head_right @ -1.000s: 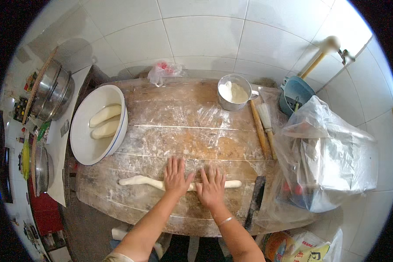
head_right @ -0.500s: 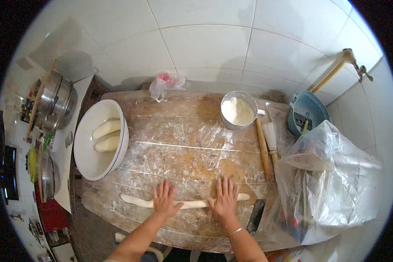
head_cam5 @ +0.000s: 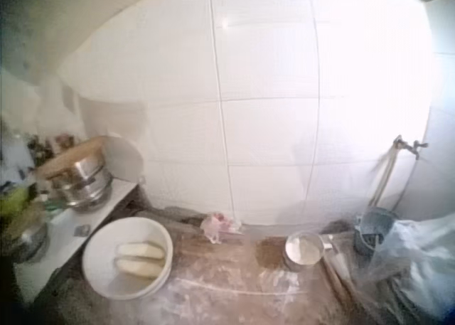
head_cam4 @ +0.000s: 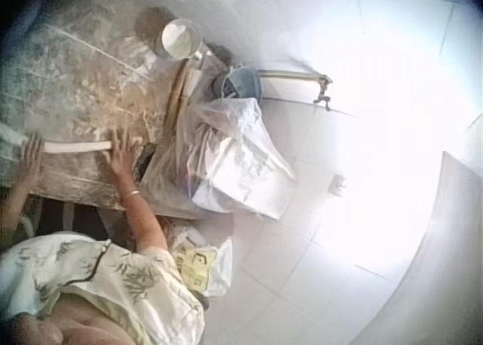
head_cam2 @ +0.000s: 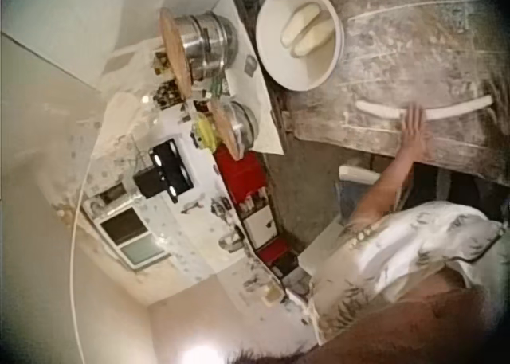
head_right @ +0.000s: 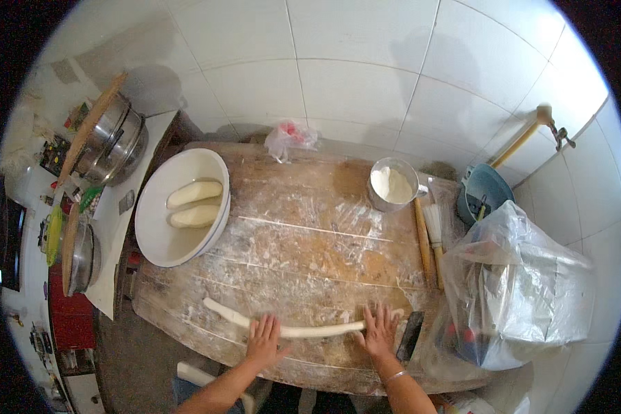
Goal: The person kneads a piece of dough by hand on a floured wooden surface, then rolls it into a long cylinder and cuts it into small pieces using a knife.
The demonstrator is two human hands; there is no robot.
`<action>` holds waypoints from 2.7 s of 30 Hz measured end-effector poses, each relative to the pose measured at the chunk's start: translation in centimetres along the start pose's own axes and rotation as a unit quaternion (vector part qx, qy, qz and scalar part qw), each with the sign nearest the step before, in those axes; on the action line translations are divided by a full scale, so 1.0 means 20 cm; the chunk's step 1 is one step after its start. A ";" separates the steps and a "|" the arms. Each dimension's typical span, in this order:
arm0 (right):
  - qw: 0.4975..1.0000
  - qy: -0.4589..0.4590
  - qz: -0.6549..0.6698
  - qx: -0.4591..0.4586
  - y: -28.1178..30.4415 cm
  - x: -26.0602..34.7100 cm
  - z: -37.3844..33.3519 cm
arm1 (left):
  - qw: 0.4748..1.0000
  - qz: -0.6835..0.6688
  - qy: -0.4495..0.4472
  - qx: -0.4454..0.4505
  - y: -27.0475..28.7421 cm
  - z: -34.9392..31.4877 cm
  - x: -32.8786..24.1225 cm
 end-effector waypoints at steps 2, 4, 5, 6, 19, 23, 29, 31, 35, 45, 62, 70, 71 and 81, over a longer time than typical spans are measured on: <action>0.999 0.046 0.022 0.008 0.10 -0.05 -0.02 | 0.999 -0.037 -0.009 0.018 0.01 -0.15 0.04; 0.999 0.042 0.018 -0.004 0.15 -0.07 0.12 | 0.999 0.028 -0.020 0.019 -0.01 -0.11 0.09; 1.000 0.014 0.011 -0.018 0.19 -0.06 0.23 | 1.000 0.004 -0.005 0.002 0.03 -0.03 0.11; 0.999 -0.012 0.006 -0.030 0.21 -0.05 0.34 | 1.000 -0.020 0.013 -0.012 0.10 0.06 0.12; 0.988 -0.007 0.095 -0.121 0.17 0.94 0.54 | 0.974 -0.133 0.057 -0.177 0.23 0.62 0.03; 0.997 0.062 0.047 -0.024 0.07 0.86 0.14 | 0.987 -0.139 -0.019 -0.081 0.09 0.17 0.02; 0.995 0.077 0.066 0.004 0.14 0.70 0.02 | 0.997 -0.063 -0.043 0.014 0.07 -0.09 0.14; 0.997 0.047 0.067 -0.013 0.20 0.69 0.23 | 1.000 0.016 -0.015 -0.006 0.19 0.15 0.19; 0.998 -0.006 0.033 -0.047 0.29 0.67 0.55 | 0.991 -0.010 0.126 -0.031 0.38 0.60 0.34; 0.998 0.000 0.001 -0.070 0.21 0.51 0.43 | 0.994 -0.031 0.097 -0.044 0.25 0.24 0.40; 0.989 0.053 0.011 -0.136 0.39 0.99 0.89 | 0.954 -0.147 0.165 -0.204 0.50 0.49 0.56; 0.993 0.078 0.065 -0.054 0.22 1.40 0.57 | 0.978 -0.070 0.148 -0.133 0.25 0.21 0.58; 0.994 0.092 0.045 -0.038 0.20 1.38 0.46 | 0.983 -0.073 0.126 -0.113 0.22 0.08 0.57; 0.997 0.077 0.014 0.022 0.24 1.16 0.30 | 0.998 -0.052 0.013 -0.013 0.24 -0.17 0.64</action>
Point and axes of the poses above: each hand's wrist, its own z-axis towards the middle knuckle, its own y-axis out of the back of the hand, x = y × z, the point moved 4 cm from there along z, towards the middle knuckle, and after that the axes turned 10 degrees about -z, right-handed, at the moved point
